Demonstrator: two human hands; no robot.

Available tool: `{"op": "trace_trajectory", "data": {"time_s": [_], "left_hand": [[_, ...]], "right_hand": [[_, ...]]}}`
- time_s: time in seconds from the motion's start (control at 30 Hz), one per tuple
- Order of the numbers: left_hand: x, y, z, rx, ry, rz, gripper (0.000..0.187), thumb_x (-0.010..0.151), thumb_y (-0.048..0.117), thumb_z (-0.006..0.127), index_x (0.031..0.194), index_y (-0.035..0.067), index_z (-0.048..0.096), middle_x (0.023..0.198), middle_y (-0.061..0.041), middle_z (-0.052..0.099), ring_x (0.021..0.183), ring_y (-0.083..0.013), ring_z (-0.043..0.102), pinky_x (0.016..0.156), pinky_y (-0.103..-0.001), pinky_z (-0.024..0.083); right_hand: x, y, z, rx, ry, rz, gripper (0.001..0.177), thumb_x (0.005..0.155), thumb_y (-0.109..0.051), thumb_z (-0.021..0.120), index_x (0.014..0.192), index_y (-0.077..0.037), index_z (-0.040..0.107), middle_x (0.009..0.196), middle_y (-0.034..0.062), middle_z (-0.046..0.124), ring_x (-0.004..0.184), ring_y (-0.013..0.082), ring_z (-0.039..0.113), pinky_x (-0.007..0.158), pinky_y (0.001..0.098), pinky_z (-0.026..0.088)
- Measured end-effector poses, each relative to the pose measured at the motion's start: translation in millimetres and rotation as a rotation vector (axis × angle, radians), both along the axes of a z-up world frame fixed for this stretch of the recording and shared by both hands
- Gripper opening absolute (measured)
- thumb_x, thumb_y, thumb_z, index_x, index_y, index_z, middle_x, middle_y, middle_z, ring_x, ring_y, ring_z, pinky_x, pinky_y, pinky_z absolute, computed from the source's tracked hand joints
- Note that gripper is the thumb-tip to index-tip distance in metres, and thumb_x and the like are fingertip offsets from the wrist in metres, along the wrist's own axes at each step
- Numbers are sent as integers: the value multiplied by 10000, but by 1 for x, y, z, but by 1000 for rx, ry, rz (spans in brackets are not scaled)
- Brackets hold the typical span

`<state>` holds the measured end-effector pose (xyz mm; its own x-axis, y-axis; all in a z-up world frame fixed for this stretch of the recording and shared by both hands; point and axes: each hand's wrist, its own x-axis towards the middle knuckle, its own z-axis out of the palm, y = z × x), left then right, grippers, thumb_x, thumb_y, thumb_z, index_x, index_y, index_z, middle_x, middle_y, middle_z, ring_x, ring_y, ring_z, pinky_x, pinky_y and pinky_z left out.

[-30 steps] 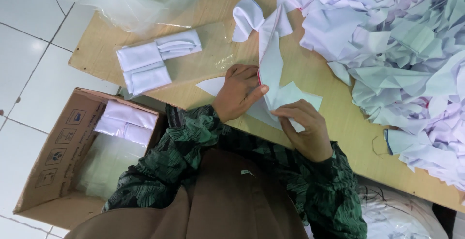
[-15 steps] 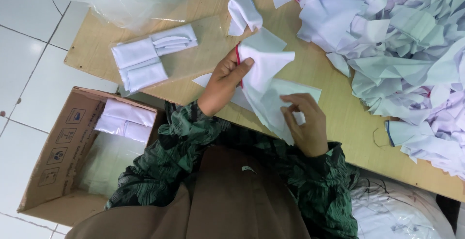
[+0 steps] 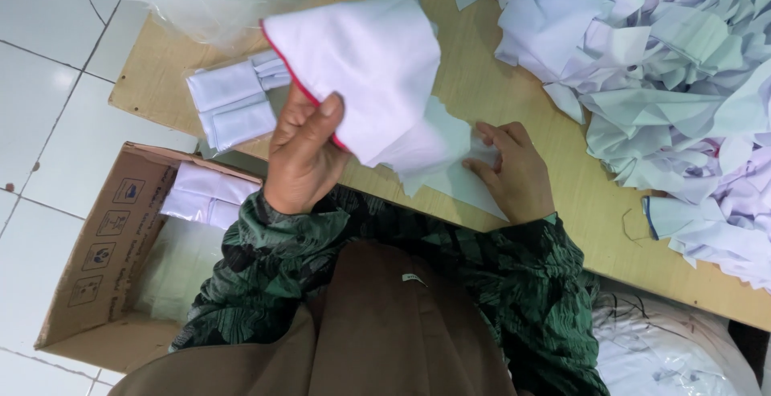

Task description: Folding small white fabric pieces and placing them into plastic bags, then into a cardboard box.

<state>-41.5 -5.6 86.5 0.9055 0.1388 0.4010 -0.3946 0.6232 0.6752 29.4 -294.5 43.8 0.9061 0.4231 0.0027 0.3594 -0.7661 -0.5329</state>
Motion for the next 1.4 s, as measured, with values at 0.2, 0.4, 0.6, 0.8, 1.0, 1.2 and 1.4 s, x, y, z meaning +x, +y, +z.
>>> {"op": "trace_trajectory", "data": {"time_s": [0.2, 0.4, 0.6, 0.8, 1.0, 1.2, 1.4], "left_hand": [[-24, 30, -4, -84, 54, 92, 487, 1016, 100, 560, 1493, 78, 460, 1305, -204, 663, 1195, -319, 695, 1105, -545, 568], [-17, 17, -27, -119, 75, 5, 564, 984, 50, 543, 1535, 36, 426, 1334, -267, 641, 1175, -349, 689, 1066, -583, 549], [-25, -10, 0, -9, 299, -247, 526, 1090, 120, 502, 1596, 51, 379, 803, -3, 613, 642, -74, 504, 646, -196, 428], [-17, -25, 9, 229, 236, -600, 432, 1101, 204, 505, 1482, 0, 511, 1411, -105, 619, 1283, -204, 595, 1131, -364, 475], [-10, -36, 22, 421, 190, -820, 255, 1109, 295, 472, 1142, 108, 643, 998, 80, 538, 976, -62, 505, 957, -253, 408], [2, -21, 14, 536, 219, -926, 660, 964, 284, 678, 1540, 54, 452, 1319, -46, 680, 1167, -172, 686, 997, -320, 598], [13, 1, -6, 949, 352, -718, 443, 823, 291, 795, 1232, 134, 728, 1121, 55, 766, 963, -83, 727, 833, -220, 588]], "right_hand": [[10, 1, 4, -27, 104, 66, 151, 945, -197, 772, 1067, -108, 761, 869, 75, 678, 719, 277, 691, 658, 397, 552], [44, 4, 15, 214, 295, 240, 206, 962, -173, 718, 1071, 1, 713, 821, 137, 668, 643, 257, 703, 576, 381, 534], [49, 46, 48, 768, 41, -175, 218, 1010, -122, 673, 1197, -130, 562, 1188, 5, 635, 920, 103, 640, 834, 215, 485], [24, 49, 76, 719, 71, 315, 523, 1106, -423, 464, 1462, -46, 401, 1484, 179, 532, 1408, 285, 516, 1114, 375, 438], [11, 30, 60, 643, 886, 622, 1078, 830, -889, 480, 1441, -1, 467, 1144, 134, 744, 991, 213, 742, 798, 321, 588], [15, -47, 33, 533, 560, 358, 206, 948, -258, 699, 895, -59, 696, 824, -9, 633, 693, 84, 590, 594, 233, 456], [7, -103, 46, 401, 287, -24, 106, 1040, -171, 680, 1047, -66, 691, 913, 3, 663, 811, 82, 580, 700, 218, 452]]}}
